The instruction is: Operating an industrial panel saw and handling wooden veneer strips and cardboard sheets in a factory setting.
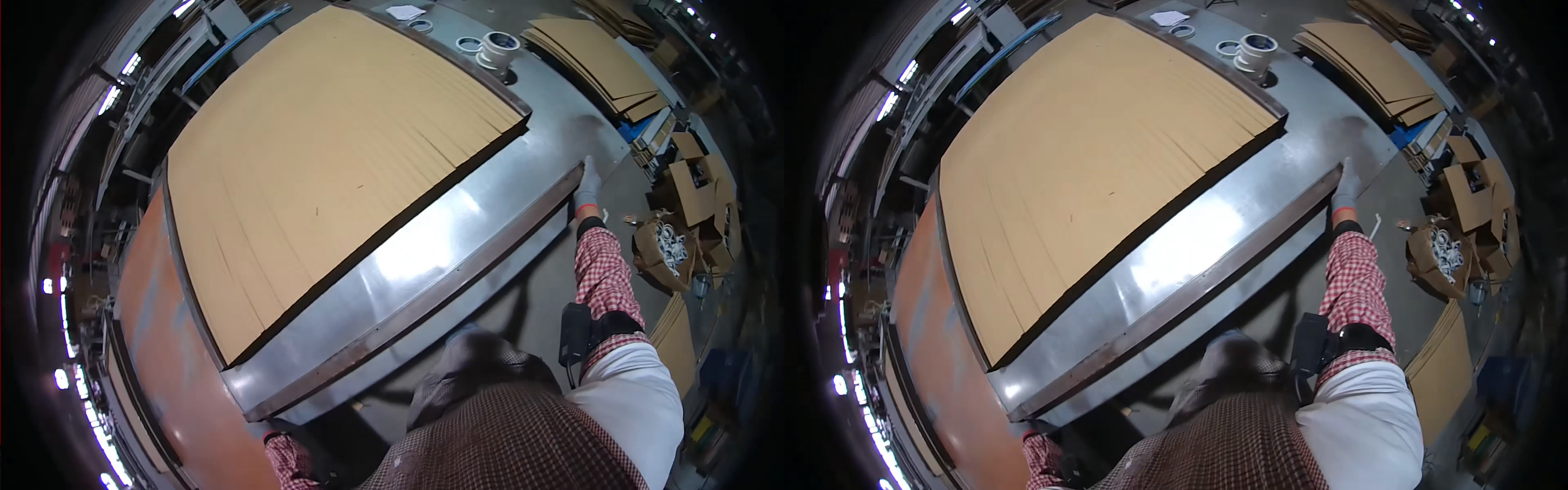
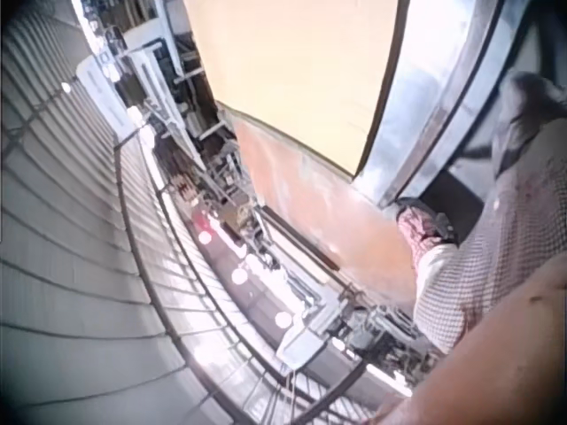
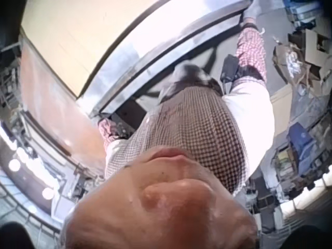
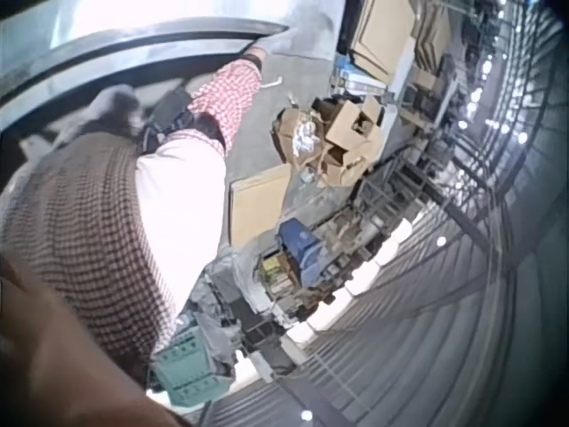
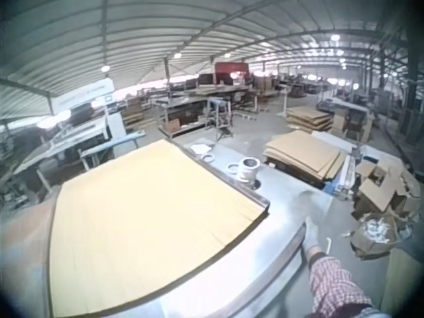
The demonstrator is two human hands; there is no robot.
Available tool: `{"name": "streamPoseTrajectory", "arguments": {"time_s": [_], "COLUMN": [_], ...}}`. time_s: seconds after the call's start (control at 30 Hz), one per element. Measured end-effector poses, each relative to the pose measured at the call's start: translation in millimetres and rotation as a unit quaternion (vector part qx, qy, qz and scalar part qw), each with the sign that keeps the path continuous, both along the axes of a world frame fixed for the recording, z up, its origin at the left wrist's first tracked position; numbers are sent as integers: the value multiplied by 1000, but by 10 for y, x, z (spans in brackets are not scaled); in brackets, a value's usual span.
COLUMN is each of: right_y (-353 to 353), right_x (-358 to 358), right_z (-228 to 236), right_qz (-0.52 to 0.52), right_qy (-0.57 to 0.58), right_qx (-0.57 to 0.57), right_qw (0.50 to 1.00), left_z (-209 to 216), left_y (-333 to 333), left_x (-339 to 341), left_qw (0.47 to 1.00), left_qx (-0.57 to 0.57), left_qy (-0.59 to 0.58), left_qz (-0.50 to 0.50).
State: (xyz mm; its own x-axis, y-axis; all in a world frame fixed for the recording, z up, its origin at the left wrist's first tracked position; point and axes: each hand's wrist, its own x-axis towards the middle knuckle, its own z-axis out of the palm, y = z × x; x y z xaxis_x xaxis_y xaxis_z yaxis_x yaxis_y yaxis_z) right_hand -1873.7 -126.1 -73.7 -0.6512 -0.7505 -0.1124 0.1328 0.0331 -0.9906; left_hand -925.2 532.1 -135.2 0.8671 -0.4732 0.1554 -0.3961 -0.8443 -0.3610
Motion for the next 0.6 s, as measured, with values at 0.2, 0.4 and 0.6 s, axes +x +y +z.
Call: {"name": "streamPoseTrajectory", "arguments": {"time_s": [0.2, 0.4, 0.6], "right_y": [-448, -1245, -1248], "right_x": [621, 1533, 808], "right_z": [-276, -265, 217], "right_qz": [-54, -73, 67], "right_qy": [35, 113, 451], "right_qx": [46, -88, 187], "right_qw": [997, 987, 870], "left_z": [370, 746, 824], "left_y": [-735, -1545, -1761], "left_x": [65, 143, 319], "left_qw": [879, 445, 399], "left_qx": [-431, -818, -799], "left_qy": [181, 296, 367], "left_qz": [93, 214, 260]}}
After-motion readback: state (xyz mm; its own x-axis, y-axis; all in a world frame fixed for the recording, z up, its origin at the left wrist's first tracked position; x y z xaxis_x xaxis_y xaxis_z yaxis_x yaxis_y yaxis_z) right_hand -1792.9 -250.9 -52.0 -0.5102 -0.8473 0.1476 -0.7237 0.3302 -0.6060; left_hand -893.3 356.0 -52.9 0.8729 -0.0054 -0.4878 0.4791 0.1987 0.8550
